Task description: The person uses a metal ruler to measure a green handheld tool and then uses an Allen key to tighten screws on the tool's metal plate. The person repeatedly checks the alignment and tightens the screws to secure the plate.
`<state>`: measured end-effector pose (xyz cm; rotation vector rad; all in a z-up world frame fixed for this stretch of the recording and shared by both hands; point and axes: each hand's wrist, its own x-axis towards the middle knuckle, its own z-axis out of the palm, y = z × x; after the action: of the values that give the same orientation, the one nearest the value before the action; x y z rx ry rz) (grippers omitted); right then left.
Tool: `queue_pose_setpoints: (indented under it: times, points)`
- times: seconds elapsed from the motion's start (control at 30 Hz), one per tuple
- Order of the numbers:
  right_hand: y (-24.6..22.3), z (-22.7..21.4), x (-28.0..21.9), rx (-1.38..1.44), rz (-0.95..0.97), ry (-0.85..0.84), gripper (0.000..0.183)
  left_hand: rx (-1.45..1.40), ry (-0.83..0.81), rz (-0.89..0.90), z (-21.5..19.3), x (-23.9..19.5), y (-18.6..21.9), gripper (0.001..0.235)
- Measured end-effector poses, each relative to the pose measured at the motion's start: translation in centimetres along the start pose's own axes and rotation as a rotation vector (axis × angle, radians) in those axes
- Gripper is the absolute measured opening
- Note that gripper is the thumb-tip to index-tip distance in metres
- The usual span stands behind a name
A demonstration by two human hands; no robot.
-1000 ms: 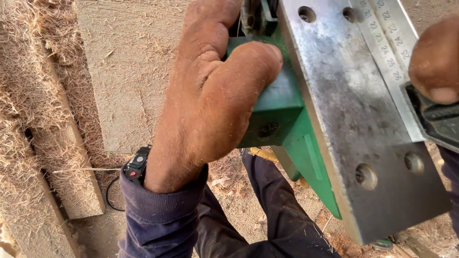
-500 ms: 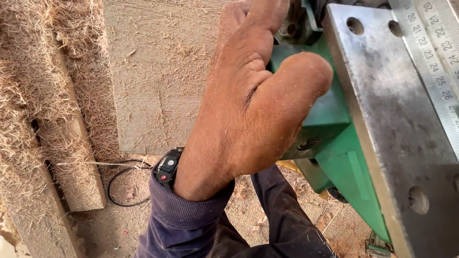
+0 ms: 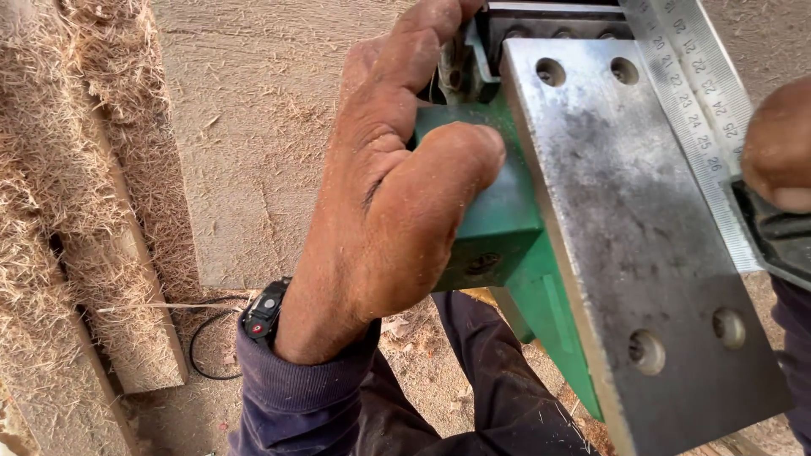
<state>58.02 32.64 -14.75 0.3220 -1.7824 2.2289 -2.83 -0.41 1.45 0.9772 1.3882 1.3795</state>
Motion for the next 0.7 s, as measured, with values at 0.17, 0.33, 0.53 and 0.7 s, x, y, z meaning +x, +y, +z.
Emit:
queue_pose_setpoints:
  times: [0.17, 0.33, 0.53, 0.7]
  points:
    - [2.8, 2.2, 1.8, 0.014, -0.011, 0.059, 0.028, -0.119, -0.024, 0.059, -0.2, 0.1, -0.4, 0.063]
    - [4.2, 6.8, 10.6, 0.027, -0.031, 0.112, 0.028, -0.020, -0.008, 0.133, -0.4, 0.0, -0.7, 0.063]
    - [-2.2, 17.6, 34.8, -0.005, -0.088, 0.138, 0.028, -0.055, -0.012, -0.004, -0.3, 0.7, 1.0, 0.078]
    - [-7.6, 24.3, 42.2, -0.097, 0.245, 0.720, 0.012, -0.137, -0.002, -0.140, 0.2, 1.2, 2.4, 0.080]
